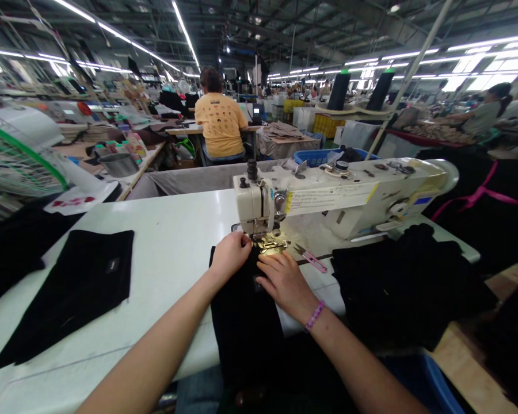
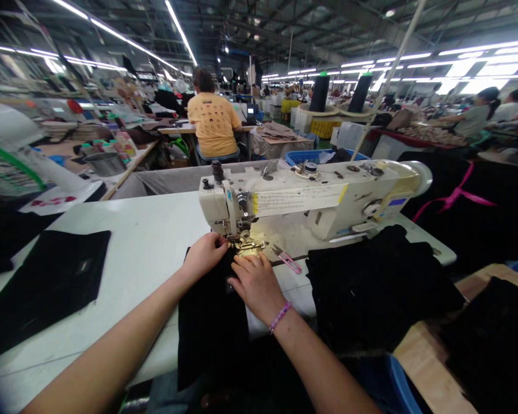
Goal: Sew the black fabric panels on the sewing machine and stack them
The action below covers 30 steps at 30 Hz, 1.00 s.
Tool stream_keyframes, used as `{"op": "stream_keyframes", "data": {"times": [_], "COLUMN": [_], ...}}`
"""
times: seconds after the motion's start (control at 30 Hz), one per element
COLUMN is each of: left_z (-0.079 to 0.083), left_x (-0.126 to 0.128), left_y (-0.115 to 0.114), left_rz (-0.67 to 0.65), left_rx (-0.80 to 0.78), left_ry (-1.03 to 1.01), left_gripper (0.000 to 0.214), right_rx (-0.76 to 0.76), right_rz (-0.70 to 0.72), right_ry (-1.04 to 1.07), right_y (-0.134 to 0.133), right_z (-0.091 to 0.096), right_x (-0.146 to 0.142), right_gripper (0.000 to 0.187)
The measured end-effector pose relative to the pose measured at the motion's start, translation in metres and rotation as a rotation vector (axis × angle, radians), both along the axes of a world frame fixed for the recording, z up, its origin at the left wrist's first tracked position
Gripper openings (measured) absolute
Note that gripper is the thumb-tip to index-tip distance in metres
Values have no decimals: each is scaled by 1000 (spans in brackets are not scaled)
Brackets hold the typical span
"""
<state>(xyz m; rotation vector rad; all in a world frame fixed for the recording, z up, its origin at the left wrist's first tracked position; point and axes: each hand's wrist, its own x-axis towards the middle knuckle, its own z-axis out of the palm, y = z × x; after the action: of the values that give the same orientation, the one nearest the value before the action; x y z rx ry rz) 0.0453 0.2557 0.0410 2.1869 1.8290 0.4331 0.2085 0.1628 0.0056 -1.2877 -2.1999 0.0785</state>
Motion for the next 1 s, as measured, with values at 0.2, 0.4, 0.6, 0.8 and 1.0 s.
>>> {"op": "stream_keyframes", "data": {"times": [0.2, 0.4, 0.6, 0.8, 1.0], "left_z": [1, 9, 13, -30, -59], "left_x": [1, 1, -31, -55, -38], "left_y": [3, -11, -100, -216, -252], "left_rz": [0, -28, -65, -32, 136], "left_rx": [22, 123, 321, 538, 392], "left_ry": [-6, -40, -228, -552, -394], "left_gripper": [20, 13, 27, 10, 19], "right_rx": [15, -10, -51, 16, 100], "right_rz": [2, 5, 2, 260, 336], "right_ry": [-9, 78, 289, 375, 172], "right_y": [0, 1, -32, -97, -110], "right_z": [0, -1, 2, 26, 18], "right_x": [-1, 2, 4, -10, -34], "right_gripper": [27, 24, 32, 56, 36]}}
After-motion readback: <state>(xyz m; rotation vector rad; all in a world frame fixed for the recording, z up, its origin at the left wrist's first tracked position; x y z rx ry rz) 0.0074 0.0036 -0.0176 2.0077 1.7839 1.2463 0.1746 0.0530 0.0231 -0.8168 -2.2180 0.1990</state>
